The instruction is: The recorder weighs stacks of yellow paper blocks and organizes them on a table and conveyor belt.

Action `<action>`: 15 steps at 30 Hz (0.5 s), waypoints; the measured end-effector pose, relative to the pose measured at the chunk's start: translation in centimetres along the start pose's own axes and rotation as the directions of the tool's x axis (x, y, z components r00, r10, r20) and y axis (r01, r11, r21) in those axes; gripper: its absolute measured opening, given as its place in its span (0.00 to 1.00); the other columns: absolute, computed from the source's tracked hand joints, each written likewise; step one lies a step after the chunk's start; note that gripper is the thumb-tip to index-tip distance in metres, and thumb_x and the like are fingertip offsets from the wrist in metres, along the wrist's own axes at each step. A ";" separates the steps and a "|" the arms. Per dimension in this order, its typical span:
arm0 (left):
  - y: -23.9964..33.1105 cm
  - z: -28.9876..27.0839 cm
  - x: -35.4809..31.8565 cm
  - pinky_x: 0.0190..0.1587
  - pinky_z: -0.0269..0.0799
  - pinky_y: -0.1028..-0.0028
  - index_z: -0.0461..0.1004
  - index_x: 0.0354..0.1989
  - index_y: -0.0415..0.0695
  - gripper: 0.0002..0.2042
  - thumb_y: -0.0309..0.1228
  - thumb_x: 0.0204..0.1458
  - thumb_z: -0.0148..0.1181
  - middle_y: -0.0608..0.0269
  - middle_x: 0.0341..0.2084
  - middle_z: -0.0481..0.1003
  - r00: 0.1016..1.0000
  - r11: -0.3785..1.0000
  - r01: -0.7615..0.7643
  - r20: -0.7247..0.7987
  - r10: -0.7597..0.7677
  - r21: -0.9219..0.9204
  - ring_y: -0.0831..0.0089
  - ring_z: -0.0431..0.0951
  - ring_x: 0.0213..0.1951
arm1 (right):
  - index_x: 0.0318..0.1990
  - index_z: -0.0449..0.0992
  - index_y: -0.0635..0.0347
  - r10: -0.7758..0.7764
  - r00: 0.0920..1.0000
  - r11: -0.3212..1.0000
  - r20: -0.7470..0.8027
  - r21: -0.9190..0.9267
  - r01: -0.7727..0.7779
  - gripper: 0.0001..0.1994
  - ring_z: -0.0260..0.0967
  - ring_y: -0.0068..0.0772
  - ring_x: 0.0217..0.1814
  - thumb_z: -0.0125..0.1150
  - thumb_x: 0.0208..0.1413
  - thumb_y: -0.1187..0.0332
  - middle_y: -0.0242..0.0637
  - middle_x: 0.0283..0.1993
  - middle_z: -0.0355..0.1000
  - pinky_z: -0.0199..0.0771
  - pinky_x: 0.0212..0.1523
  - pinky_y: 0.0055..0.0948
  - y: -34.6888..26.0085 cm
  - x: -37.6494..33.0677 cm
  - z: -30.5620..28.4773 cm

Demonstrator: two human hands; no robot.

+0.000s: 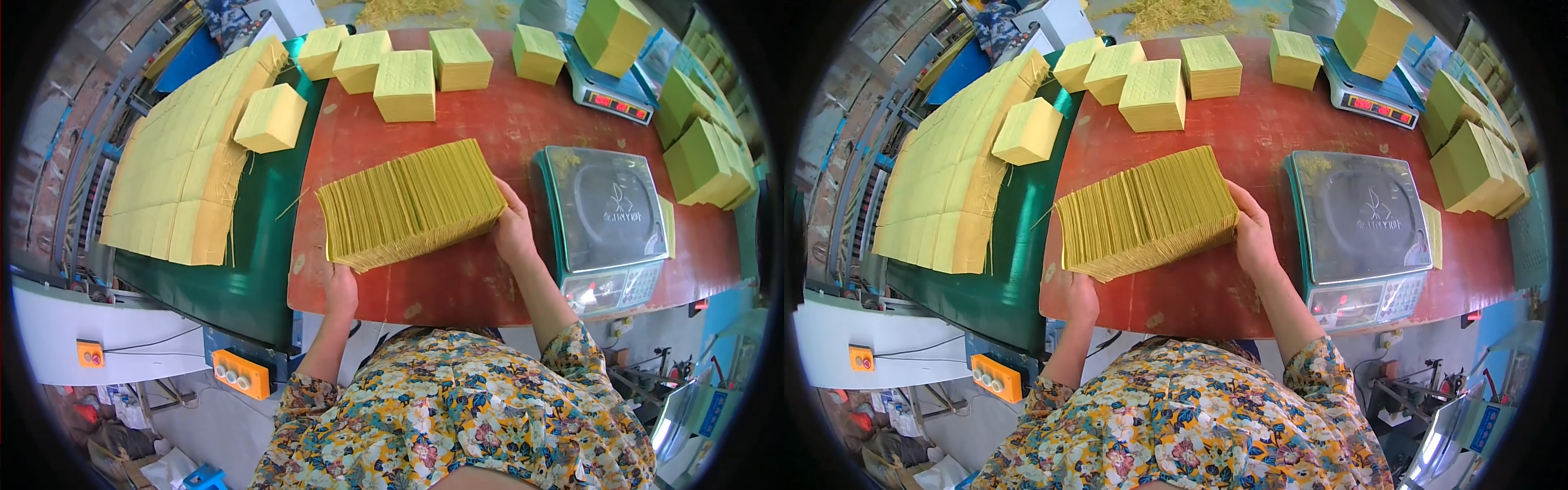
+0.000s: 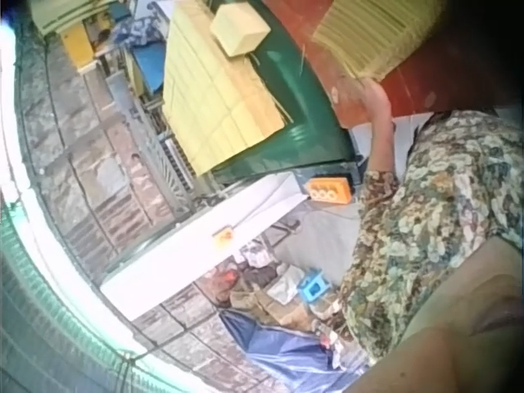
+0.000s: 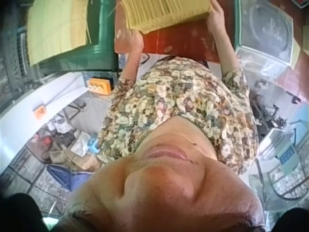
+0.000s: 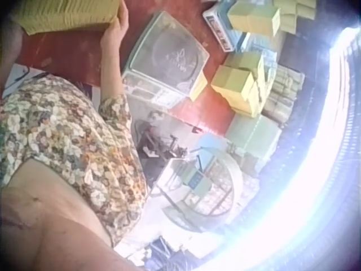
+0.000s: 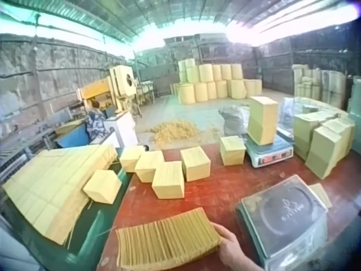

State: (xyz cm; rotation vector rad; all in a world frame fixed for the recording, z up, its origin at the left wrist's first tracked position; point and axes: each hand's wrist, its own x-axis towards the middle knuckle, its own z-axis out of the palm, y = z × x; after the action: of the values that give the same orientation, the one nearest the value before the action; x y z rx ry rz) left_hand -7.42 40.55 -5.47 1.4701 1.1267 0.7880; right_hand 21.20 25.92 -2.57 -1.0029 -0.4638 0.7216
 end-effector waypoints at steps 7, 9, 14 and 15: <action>-2.4 0.0 0.5 0.61 0.66 0.64 0.68 0.62 0.33 0.21 0.36 0.70 0.43 0.51 0.56 0.74 0.984 0.980 -0.164 -0.048 0.170 0.115 0.61 0.72 0.58 | 0.66 0.68 0.70 -0.024 0.999 0.999 0.038 -0.038 0.025 0.24 0.63 0.31 0.70 0.49 0.61 0.76 0.40 0.66 0.70 0.59 0.70 0.30 0.2 -0.1 -0.5; -2.7 0.1 0.7 0.61 0.66 0.65 0.69 0.61 0.33 0.21 0.36 0.70 0.43 0.51 0.56 0.75 0.988 0.987 -0.134 -0.064 0.140 0.094 0.63 0.72 0.58 | 0.66 0.67 0.70 -0.045 0.998 0.998 0.051 -0.043 0.047 0.24 0.63 0.32 0.70 0.49 0.62 0.75 0.40 0.67 0.69 0.59 0.71 0.31 0.2 0.0 -0.4; -1.2 0.9 0.9 0.72 0.53 0.68 0.57 0.72 0.36 0.25 0.27 0.67 0.43 0.51 0.70 0.62 0.986 0.980 -0.134 0.083 0.147 -0.146 0.64 0.60 0.71 | 0.66 0.67 0.69 0.004 0.999 1.000 0.050 0.017 -0.005 0.22 0.65 0.32 0.68 0.49 0.66 0.75 0.40 0.66 0.70 0.63 0.68 0.32 0.6 0.1 -0.6; -0.6 1.0 0.9 0.72 0.53 0.68 0.57 0.73 0.36 0.25 0.26 0.67 0.43 0.52 0.71 0.62 0.974 0.967 -0.198 0.076 0.211 -0.159 0.64 0.59 0.71 | 0.66 0.67 0.69 0.014 0.999 0.999 0.048 0.037 -0.016 0.22 0.66 0.32 0.68 0.49 0.66 0.75 0.40 0.66 0.70 0.64 0.68 0.32 0.7 0.1 -0.7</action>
State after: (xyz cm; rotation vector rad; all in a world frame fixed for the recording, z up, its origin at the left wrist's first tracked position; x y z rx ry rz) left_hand -6.35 40.99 -6.33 1.4948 0.8358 0.9175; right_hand 21.51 25.83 -3.51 -0.9569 -0.4824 0.7665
